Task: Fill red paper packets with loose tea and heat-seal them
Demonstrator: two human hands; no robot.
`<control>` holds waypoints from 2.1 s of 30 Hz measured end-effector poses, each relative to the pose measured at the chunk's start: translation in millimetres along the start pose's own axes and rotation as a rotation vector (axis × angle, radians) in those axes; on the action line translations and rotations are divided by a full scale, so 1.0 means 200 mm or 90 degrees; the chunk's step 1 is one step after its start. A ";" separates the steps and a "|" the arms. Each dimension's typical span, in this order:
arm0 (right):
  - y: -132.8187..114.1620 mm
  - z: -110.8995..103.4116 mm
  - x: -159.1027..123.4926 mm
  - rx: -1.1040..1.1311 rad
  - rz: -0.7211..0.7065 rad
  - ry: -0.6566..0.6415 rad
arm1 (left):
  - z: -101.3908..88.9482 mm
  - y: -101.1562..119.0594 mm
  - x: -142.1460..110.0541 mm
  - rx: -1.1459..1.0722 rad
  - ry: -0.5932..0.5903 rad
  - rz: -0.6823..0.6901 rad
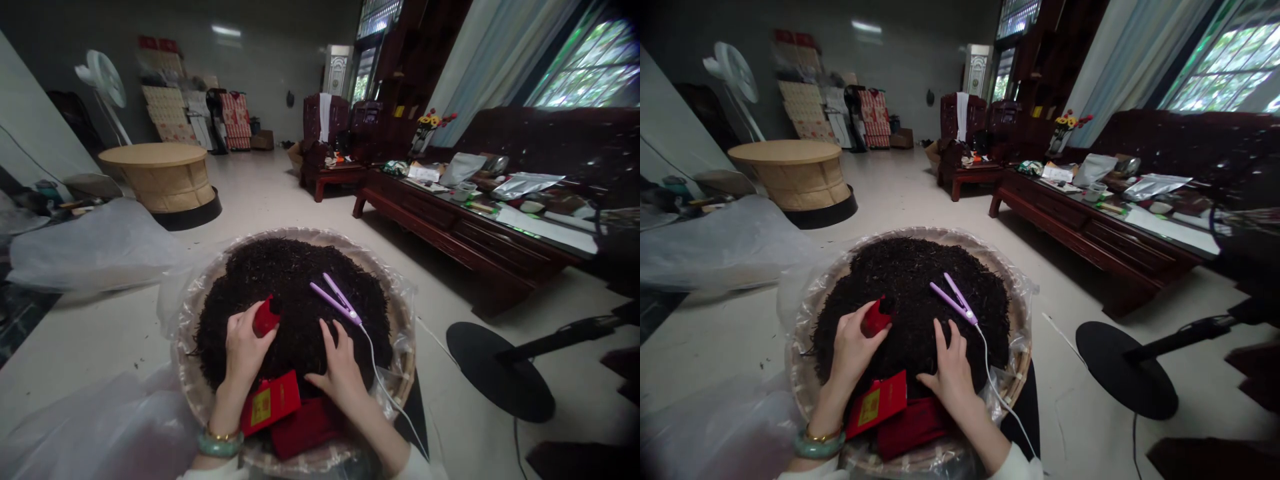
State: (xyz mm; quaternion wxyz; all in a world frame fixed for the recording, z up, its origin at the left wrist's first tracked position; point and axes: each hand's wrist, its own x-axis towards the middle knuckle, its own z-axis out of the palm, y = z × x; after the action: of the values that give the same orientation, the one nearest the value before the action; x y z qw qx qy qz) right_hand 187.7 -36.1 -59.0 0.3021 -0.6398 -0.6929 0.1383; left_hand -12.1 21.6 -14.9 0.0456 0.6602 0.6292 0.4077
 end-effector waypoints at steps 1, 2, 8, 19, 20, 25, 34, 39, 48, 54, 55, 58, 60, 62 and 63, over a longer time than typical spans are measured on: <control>-0.01 0.01 0.01 0.024 -0.008 0.022 | 0.00 0.00 -0.01 -0.003 -0.003 0.002; -0.02 0.02 0.02 0.048 -0.019 0.044 | 0.01 0.00 -0.01 -0.007 -0.007 0.004; -0.03 0.00 0.14 0.140 -0.034 0.122 | 0.02 0.02 -0.03 -0.029 -0.026 0.041; -0.02 -0.05 0.23 0.189 -0.077 0.046 | 0.01 0.04 -0.04 -0.062 -0.037 0.028; -0.02 -0.08 0.25 0.215 -0.080 0.058 | 0.01 0.04 -0.04 -0.065 -0.038 0.025; -0.07 -0.21 0.40 0.346 -0.042 0.069 | 0.01 0.04 -0.04 -0.086 -0.042 0.014; -0.28 -0.28 0.57 0.487 -0.038 0.040 | 0.06 0.10 -0.01 -0.091 -0.021 0.004; -0.38 -0.25 0.57 0.573 -0.068 -0.019 | 0.08 0.09 0.00 -0.064 -0.002 -0.019; -0.34 -0.28 0.52 0.345 -0.211 -0.123 | 0.10 0.08 0.00 -0.056 0.023 -0.024; -0.34 -0.26 0.53 0.293 -0.227 -0.095 | 0.11 0.09 0.01 -0.047 0.041 -0.023; -0.33 -0.26 0.54 0.302 -0.215 -0.077 | 0.11 0.09 0.01 -0.041 0.043 -0.026; -0.30 -0.24 0.57 0.334 -0.178 -0.018 | 0.11 0.08 0.01 -0.026 0.051 -0.032; -0.27 -0.23 0.58 0.343 -0.162 0.017 | 0.11 0.08 0.01 -0.022 0.059 -0.027; -0.26 -0.23 0.59 0.338 -0.153 0.041 | 0.11 0.08 0.01 -0.023 0.068 -0.015; -0.26 -0.24 0.59 0.332 -0.152 0.048 | 0.11 0.08 0.01 -0.024 0.075 -0.008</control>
State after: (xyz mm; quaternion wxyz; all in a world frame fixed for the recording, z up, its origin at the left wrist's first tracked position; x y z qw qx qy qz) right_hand 174.6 62.4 36.7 0.4960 -0.4591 -0.6928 0.2512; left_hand 13.4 29.9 -20.9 0.0233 0.6297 0.6274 0.4574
